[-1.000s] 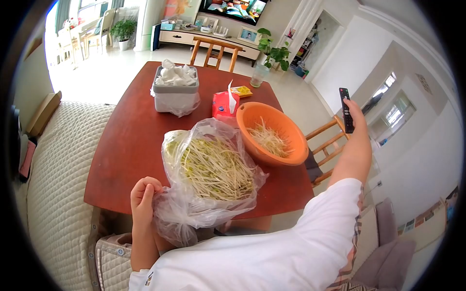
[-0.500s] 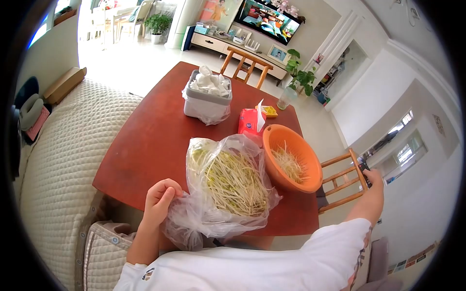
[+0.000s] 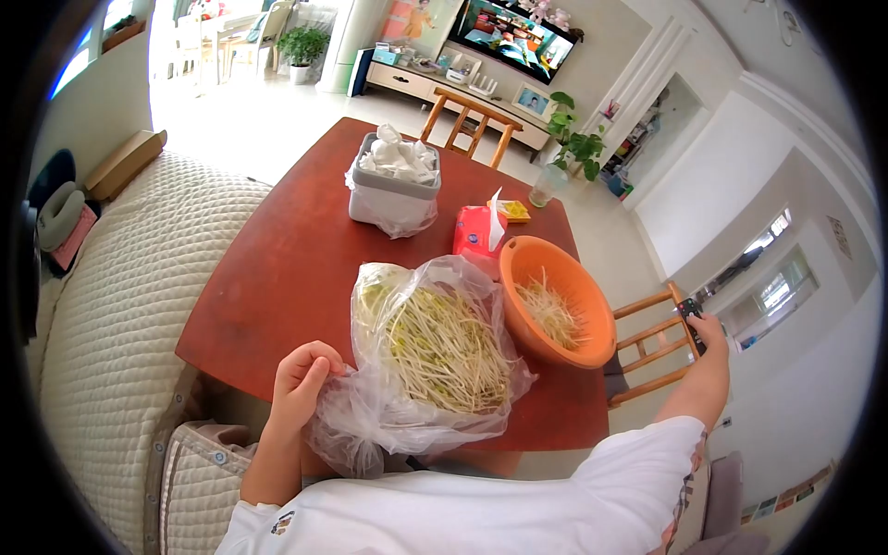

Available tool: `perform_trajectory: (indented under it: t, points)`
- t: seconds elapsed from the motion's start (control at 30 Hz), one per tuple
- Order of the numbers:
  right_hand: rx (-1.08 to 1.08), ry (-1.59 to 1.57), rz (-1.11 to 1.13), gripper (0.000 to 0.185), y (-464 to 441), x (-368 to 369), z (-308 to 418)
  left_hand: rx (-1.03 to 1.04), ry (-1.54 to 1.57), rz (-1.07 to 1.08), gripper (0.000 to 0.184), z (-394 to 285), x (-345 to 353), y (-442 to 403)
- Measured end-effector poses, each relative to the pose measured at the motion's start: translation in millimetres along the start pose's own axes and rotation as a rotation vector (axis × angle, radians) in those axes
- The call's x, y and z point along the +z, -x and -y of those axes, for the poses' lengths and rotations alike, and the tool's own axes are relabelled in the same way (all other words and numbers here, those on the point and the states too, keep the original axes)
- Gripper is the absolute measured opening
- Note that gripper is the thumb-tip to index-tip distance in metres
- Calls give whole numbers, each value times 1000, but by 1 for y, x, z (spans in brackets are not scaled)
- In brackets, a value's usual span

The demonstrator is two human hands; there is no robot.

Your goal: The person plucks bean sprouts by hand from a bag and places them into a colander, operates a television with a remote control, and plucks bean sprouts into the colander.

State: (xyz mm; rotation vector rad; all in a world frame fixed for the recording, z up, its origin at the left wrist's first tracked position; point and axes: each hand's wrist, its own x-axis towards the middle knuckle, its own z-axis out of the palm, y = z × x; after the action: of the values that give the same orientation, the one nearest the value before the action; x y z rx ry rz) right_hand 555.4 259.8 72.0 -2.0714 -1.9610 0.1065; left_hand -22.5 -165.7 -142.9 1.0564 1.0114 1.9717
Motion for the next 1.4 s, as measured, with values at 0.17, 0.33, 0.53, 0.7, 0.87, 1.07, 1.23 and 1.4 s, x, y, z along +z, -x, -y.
perform_trajectory:
  t: [0.17,0.33,0.53,0.7,0.87,1.07,1.23,1.4]
  points:
    - [-42,36,-21,40,-13,13,-13,-15,-10,-9,15,-1,1,0]
    - [-38,-99,-69,37,-27,30,-15,-23,-38,-17,14,-1,2,-1]
    - [-91,-107,-58,31,-46,43,-19,-64,-100,-36,17,-3,3,-1]
    - [-116,-130,-44,30,-70,57,-32,-72,-104,-39,17,-4,4,0]
    - [-75,-90,-46,34,-59,56,-30,-74,-107,-40,15,-4,4,-1]
    - [-59,-60,-115,39,-44,58,-34,-60,-100,-38,15,-3,3,-1]
    - [-22,-43,-83,39,-42,60,-36,-53,-114,-22,15,-2,2,-2]
    - [-21,-195,-90,38,-49,64,-38,-44,-125,-20,15,-2,2,-2]
